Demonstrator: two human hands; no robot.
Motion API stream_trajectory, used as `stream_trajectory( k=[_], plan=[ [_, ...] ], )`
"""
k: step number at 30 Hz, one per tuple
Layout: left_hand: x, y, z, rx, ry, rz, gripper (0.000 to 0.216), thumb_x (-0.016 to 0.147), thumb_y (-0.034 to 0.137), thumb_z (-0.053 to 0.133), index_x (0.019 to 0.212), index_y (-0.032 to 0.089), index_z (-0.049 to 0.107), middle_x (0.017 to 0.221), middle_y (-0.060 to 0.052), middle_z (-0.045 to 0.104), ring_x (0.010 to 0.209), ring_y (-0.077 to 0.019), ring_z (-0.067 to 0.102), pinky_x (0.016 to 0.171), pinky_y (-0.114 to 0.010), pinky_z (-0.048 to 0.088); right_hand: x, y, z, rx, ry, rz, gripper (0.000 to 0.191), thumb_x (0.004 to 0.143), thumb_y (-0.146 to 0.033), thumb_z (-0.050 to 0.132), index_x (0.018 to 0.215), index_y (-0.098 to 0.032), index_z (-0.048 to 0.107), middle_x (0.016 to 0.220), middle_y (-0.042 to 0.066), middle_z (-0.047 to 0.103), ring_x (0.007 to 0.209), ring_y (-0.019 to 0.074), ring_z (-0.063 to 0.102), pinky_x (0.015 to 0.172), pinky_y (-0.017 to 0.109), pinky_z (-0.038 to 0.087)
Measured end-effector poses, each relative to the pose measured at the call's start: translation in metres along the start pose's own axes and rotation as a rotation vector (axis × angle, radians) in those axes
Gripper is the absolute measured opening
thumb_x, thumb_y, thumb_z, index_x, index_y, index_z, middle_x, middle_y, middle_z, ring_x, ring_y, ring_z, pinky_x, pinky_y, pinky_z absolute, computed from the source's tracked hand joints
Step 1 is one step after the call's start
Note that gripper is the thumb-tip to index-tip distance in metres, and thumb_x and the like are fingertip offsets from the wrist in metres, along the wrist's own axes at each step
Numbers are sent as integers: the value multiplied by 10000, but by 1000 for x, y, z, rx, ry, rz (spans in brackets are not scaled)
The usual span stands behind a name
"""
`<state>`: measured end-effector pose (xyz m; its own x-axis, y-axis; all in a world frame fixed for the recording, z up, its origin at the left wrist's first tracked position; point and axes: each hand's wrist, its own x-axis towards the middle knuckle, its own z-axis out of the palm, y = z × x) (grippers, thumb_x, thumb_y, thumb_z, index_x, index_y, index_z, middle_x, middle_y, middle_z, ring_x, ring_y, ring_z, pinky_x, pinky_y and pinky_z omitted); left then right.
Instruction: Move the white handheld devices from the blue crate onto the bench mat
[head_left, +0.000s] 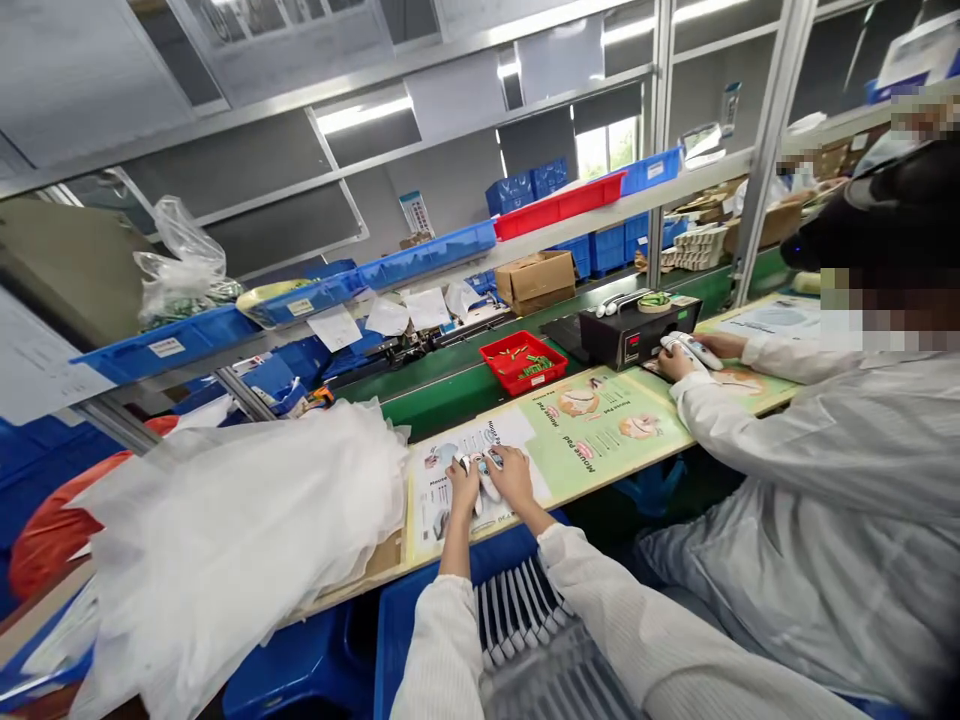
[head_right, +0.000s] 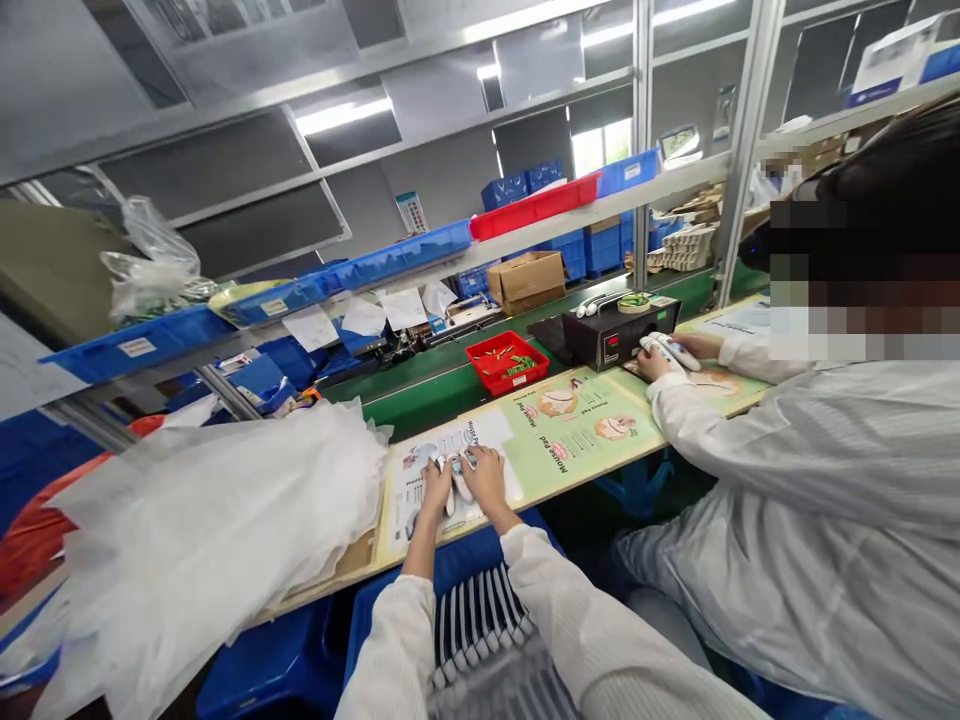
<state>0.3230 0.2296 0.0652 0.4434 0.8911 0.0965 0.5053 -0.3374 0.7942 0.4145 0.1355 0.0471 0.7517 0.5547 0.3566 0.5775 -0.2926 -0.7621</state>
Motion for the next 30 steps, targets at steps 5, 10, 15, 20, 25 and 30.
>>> stream_trajectory(
  k=[5,10,15,20,25,30],
  plan=[
    [-3,-7,-12,153,83,1,604,1070,436,476,1544,84,604,1412,-269,654,1395,-371,623,1190,-415,437,5,-5,-2,8,33,50,360,1049,-384,629,1330,-257,815,1363,93,787,1264,289,687,1135,396,414],
    [-3,-16,-10,65,78,8,702,1038,599,509,1529,117,648,956,-124,758,1078,-349,729,1004,-410,516,7,-4,2,22,57,93,366,1024,-436,672,1301,-258,831,1237,109,827,1190,292,727,1111,397,436],
    [-15,-14,-4,-114,112,148,739,1016,565,526,1538,52,629,825,-67,712,868,-281,705,960,-385,533,9,-7,-9,-30,-37,106,457,1078,-482,572,1344,-208,822,1162,151,832,1162,305,745,1116,398,452],
    [-15,-15,-5,-130,82,149,605,1044,462,530,1496,85,669,914,-122,769,963,-299,741,1045,-424,538,-1,-20,-7,-89,-146,55,695,1075,-579,562,1629,-161,591,1559,219,648,1370,377,638,1163,457,439],
    [-10,-20,-7,-75,278,82,488,1054,200,358,1430,128,659,1300,-197,754,1287,-278,691,1183,-418,481,-31,-37,10,-291,-177,-119,523,1100,-452,550,1597,-308,625,1818,152,319,1509,444,460,1210,600,372],
    [-3,-25,-4,-29,366,151,389,1015,174,436,1313,122,680,1357,-233,698,1372,-333,622,1214,-511,456,-49,-39,16,-433,-221,-202,570,1114,-299,457,1681,-336,502,1816,130,337,1561,444,390,1215,685,346]
  ],
)
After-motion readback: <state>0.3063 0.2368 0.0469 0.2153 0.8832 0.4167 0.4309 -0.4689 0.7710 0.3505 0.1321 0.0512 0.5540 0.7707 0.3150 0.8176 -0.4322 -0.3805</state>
